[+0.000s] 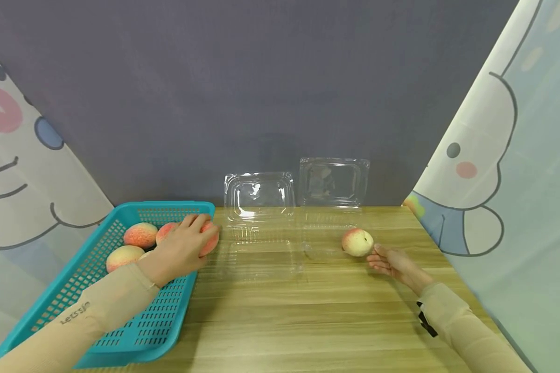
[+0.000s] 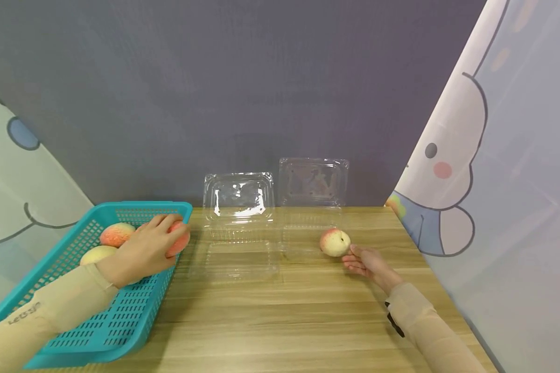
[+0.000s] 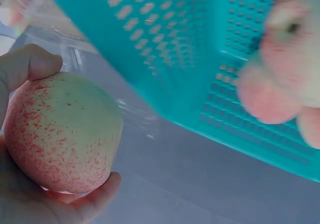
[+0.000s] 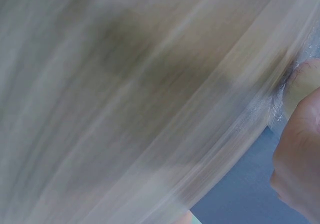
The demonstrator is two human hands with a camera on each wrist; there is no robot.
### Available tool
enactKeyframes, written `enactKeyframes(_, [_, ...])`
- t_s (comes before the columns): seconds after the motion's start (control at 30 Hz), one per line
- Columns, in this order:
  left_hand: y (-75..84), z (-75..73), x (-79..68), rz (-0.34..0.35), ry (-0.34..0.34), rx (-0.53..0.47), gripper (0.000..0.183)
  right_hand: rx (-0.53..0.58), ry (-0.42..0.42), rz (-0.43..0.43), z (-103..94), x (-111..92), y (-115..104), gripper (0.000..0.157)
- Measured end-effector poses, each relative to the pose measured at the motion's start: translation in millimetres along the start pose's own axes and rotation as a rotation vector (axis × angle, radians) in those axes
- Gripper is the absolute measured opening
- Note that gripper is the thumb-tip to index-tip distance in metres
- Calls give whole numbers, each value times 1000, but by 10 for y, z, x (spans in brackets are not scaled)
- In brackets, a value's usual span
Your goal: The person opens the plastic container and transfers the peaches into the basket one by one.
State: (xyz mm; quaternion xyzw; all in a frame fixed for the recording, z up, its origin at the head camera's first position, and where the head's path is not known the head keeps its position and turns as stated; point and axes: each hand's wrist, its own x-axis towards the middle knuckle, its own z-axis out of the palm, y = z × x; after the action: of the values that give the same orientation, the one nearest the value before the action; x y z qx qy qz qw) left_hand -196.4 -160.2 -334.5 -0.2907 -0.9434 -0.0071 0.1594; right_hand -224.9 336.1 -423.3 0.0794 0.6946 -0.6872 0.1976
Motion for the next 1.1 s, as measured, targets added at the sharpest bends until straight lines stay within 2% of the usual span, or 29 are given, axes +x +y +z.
enactKeyframes(0.17, [-174, -9, -214, -44, 24, 13, 56, -3, 3, 3, -8, -3, -1, 27])
enactKeyframes(0.47, [-470, -10, -592, -60, 79, 48, 53, -7, 9, 9, -26, 8, 11, 28])
enactKeyframes(0.53, [-514, -9, -670, -72, 71, 47, 54, -5, 12, 9, -26, 9, 10, 28])
enactKeyframes(0.73, [-614, -9, -859, -152, -25, 24, 62, 3, -4, 8, -30, 3, 9, 27])
enactKeyframes(0.97, [-688, 31, -1020, -171, -20, 30, 60, -3, -6, 2, -34, 3, 5, 26])
enactKeyframes(1.1, [-698, 16, -1092, -190, -60, 36, 61, -15, -22, -7, -31, 3, 10, 27])
